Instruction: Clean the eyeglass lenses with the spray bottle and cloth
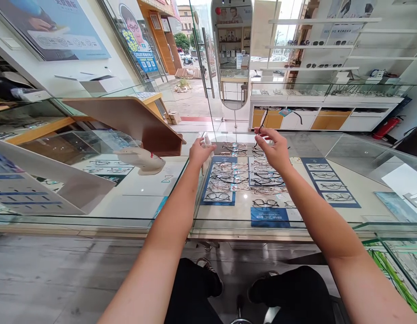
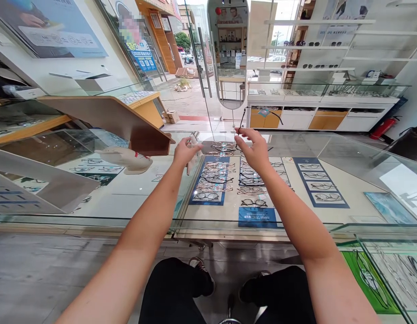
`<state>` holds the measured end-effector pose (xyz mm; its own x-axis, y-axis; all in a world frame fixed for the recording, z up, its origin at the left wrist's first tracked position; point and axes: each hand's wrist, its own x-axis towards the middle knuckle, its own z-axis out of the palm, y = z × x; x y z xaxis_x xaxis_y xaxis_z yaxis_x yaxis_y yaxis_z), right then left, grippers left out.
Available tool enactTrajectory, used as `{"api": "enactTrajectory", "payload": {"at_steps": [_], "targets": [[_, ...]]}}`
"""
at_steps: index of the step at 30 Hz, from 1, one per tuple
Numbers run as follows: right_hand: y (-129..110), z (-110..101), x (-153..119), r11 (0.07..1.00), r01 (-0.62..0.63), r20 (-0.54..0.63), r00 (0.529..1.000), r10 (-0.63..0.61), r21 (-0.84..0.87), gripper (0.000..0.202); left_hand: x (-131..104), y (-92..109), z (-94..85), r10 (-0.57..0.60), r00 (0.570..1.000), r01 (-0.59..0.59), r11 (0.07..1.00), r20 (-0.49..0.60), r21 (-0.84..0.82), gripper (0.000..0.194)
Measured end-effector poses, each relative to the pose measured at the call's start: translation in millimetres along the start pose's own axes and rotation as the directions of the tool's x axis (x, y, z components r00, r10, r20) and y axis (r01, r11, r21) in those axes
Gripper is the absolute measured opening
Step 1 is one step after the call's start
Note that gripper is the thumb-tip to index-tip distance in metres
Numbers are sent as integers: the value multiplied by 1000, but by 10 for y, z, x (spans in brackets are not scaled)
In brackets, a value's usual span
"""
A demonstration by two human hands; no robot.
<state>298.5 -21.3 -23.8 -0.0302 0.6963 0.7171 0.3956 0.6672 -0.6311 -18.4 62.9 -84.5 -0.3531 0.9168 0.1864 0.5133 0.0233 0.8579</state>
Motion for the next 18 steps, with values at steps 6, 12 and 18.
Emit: {"api": "enactTrajectory", "payload": {"at_steps": [6,12,18], "targets": [[58,-5,13,1000,-14,6,1000,14,4,47,54,-95,88,91,995,-92,995,25,28,29],[34,-36,38,998,-55,-3,998,55,20,45,3,138,41,130,991,-130,970,-17,-206,33],[-34,-47,55,986,-125,-2,992,127,112,43,-318,593,-45,236,925,46,708,297,-705,67]]}}
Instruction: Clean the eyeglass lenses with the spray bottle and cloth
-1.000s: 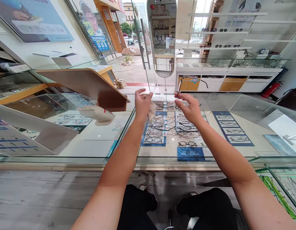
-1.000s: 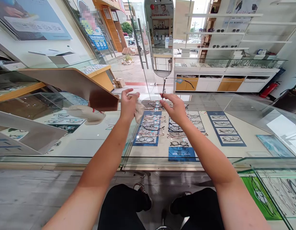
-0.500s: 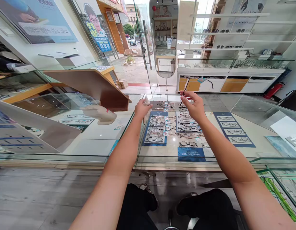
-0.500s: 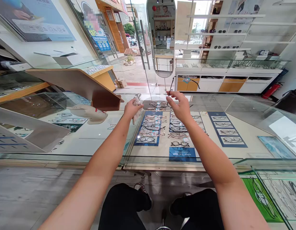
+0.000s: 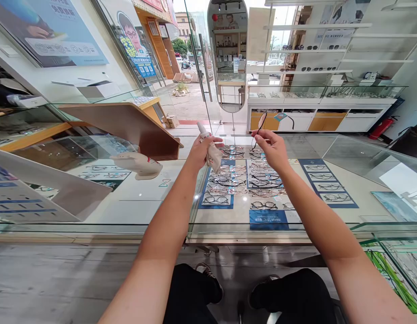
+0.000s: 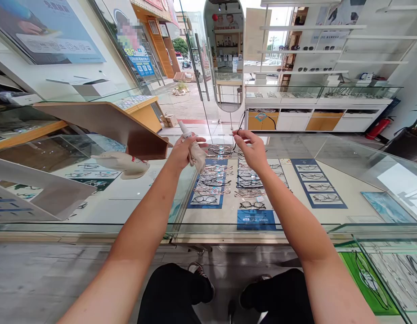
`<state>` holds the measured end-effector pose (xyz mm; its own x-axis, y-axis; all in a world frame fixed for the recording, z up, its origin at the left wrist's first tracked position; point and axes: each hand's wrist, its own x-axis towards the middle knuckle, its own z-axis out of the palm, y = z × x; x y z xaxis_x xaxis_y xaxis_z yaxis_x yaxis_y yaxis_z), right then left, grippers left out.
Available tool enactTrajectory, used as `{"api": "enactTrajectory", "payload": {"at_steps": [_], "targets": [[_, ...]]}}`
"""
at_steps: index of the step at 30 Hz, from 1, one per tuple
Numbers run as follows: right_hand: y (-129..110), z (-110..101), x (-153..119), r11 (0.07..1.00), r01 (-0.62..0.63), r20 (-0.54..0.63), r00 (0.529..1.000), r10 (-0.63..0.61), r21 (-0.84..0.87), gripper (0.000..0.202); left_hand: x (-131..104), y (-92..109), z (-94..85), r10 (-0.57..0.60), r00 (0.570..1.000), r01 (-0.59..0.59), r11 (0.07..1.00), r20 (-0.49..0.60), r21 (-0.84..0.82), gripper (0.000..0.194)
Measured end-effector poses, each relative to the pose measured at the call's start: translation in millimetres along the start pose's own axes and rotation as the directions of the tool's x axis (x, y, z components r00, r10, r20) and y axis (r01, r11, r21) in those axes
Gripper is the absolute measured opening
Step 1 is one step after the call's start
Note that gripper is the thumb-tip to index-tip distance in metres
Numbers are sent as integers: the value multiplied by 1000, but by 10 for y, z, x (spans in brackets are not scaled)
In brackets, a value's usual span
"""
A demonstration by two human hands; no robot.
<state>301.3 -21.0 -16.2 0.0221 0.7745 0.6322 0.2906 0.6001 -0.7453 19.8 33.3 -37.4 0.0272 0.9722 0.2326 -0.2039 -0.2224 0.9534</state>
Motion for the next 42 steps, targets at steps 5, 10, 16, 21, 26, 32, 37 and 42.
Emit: {"api": "enactTrajectory", "payload": {"at_steps": [5,10,16,21,26,32,37,42], "targets": [[25,-14,27,992,-31,4,1000,31,124,40,-211,248,134,-14,977,53,982,211,-182,50],[0,-15,35,975,-57,32,998,51,215,39,-301,408,146,2,943,104,948,334,-300,61],[-78,32,-24,944,-117,144,987,75,307,39,-352,475,212,-52,957,124,963,286,-238,93],[-184,110,-111,914,-209,321,942,94,347,40,-350,351,287,164,969,-177,983,187,56,92],[-308,204,-207,896,-243,453,890,54,371,42,-388,259,369,299,944,-329,887,141,324,86],[-325,270,-271,892,-260,505,862,43,369,41,-450,266,436,274,938,-336,866,211,371,83],[-348,268,-285,880,-279,525,850,41,383,38,-466,286,436,251,950,-303,886,189,350,82],[-352,259,-281,880,-283,539,842,36,382,36,-467,283,421,249,943,-316,878,220,360,83]]}}
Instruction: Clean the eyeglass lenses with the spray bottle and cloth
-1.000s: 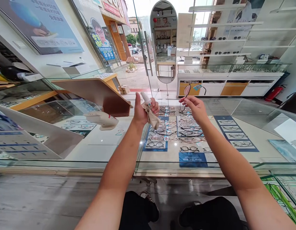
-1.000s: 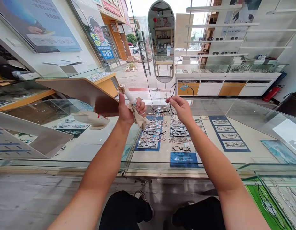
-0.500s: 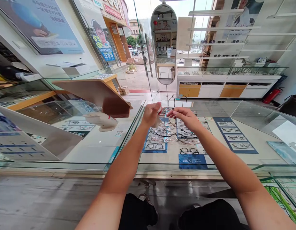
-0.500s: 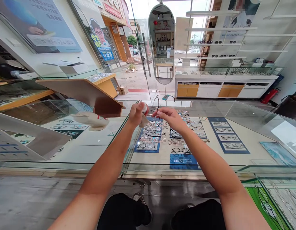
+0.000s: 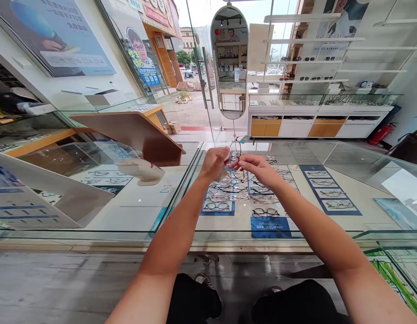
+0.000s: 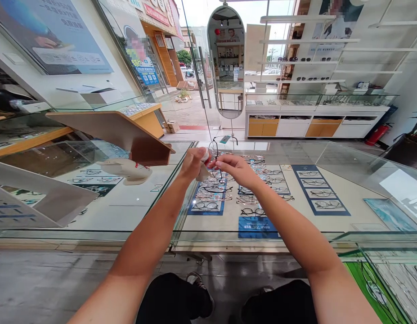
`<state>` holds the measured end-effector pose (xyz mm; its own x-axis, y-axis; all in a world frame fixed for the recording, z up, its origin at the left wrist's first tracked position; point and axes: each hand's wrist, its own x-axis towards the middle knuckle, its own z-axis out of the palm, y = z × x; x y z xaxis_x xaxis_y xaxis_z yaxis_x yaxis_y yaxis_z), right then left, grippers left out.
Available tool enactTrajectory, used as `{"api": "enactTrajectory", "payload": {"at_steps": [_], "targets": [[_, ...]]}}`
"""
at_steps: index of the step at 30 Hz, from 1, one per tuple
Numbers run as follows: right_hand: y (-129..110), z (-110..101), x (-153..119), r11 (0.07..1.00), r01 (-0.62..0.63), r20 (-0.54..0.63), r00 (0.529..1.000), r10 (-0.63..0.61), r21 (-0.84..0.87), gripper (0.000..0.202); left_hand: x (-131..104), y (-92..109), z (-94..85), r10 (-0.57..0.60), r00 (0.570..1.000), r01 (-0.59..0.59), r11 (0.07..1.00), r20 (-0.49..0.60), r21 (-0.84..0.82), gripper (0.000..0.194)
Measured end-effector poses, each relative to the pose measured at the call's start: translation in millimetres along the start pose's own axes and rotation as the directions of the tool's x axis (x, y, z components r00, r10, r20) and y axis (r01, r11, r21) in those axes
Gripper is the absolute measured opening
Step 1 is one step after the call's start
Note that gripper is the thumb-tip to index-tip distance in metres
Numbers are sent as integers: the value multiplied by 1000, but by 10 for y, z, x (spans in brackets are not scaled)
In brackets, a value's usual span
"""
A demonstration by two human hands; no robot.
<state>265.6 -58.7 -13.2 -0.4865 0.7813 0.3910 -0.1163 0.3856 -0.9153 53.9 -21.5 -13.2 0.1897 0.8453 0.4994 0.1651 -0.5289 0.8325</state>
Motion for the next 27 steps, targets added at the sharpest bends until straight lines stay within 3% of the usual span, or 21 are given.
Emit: {"api": "enactTrajectory", "payload": {"at_steps": [5,9,14,17,20,24,27], "targets": [[89,-84,38,997,-4,-95,995,12,82,34,-6,4,-19,23,999,-24,999,44,22,84],[115,-132,66,981,-15,-216,975,57,193,38,-24,4,-9,7,986,-19,997,164,73,82],[90,-117,85,974,-29,-228,970,81,223,44,-49,-15,19,24,974,-46,995,225,91,78],[60,-133,85,971,-31,-234,968,89,239,44,-12,-51,-30,46,988,-48,999,145,14,78],[28,-199,83,967,-29,-265,959,98,253,46,81,-155,-147,-15,1000,13,997,-25,-78,61],[18,-341,94,963,2,-318,944,87,270,49,211,-404,-337,-178,950,151,981,-255,-123,45],[38,-445,104,964,26,-343,937,69,264,48,246,-593,-453,-234,923,248,969,-304,6,37]]}}
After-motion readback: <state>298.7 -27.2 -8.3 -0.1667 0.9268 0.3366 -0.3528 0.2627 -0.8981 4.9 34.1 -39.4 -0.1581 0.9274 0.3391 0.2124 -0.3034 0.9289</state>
